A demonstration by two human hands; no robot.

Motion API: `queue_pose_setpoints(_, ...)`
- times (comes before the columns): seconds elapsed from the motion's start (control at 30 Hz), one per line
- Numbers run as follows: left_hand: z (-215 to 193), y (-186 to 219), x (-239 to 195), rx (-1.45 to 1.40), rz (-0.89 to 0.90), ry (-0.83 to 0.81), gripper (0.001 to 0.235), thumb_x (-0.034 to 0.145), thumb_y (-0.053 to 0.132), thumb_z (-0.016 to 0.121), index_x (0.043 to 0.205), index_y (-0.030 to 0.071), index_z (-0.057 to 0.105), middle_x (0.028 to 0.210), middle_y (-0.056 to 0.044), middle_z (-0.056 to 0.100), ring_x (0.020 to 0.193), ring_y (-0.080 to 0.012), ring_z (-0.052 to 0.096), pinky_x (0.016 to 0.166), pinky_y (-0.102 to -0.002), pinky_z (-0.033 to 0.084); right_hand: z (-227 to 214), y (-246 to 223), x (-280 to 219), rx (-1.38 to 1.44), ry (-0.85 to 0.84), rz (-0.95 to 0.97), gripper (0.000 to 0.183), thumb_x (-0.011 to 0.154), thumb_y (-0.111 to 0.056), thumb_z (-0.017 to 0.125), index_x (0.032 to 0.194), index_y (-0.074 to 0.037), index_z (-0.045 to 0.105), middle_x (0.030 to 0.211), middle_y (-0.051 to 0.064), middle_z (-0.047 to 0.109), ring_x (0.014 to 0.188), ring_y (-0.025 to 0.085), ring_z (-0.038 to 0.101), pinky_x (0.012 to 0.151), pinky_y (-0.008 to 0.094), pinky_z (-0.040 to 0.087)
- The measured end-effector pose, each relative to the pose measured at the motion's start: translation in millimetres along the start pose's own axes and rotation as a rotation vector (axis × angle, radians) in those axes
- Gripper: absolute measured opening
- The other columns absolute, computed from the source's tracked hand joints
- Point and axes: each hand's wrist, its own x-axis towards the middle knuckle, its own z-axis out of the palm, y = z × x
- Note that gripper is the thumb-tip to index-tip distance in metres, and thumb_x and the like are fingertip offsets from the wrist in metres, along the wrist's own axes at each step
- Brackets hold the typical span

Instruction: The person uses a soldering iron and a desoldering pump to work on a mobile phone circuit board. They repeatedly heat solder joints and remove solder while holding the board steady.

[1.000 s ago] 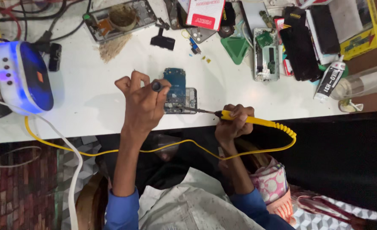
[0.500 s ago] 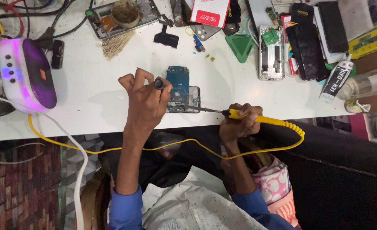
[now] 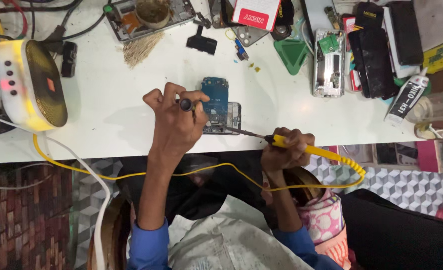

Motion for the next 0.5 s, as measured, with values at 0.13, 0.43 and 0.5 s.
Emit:
queue_pose_setpoints(0.13, 2.3, 2.8, -4.5, 0.002, -0.029, -0.023, 0.008, 0.103, 0.007, 0.063, 0.108, 0.003, 0.058, 0.106, 0.003, 0.07, 0.099, -0.0202, 0.054, 0.092, -0.048, 0.027, 2.5, -12.6, 2.2, -0.031, -0.006, 0.045, 0.036, 0.112, -0.036, 0.046, 0.095, -0.007, 0.033, 0.077, 0.006, 0.044, 0.045, 0.016, 0.039, 0.038, 0.029, 0.034)
queue_pose_setpoints(0.43, 2.6, 1.0, -1.7, 0.014, -0.13, -0.083, 0.018, 0.098, 0.01, 0.062, 0.112, 0.002, 0.054, 0.125, -0.007, 0.063, 0.104, -0.0197, 0.054, 0.096, -0.047, 0.026, 7.4, -9.6, 4.2, -0.043, -0.032, 0.014, 0.039, 0.114, -0.036, 0.047, 0.094, -0.005, 0.036, 0.077, 0.005, 0.042, 0.046, 0.012, 0.034, 0.036, 0.026, 0.031)
queue_pose_setpoints(0.5, 2.3, 0.9, -1.4, -0.014, -0.178, -0.101, 0.03, 0.098, 0.01, 0.061, 0.121, -0.007, 0.054, 0.121, -0.007, 0.06, 0.104, -0.0197, 0.053, 0.095, -0.048, 0.025, 5.1, -8.9, 1.6, -0.057, -0.028, 0.015, 0.04, 0.114, -0.037, 0.047, 0.094, -0.004, 0.036, 0.078, 0.005, 0.042, 0.048, 0.012, 0.034, 0.038, 0.027, 0.033)
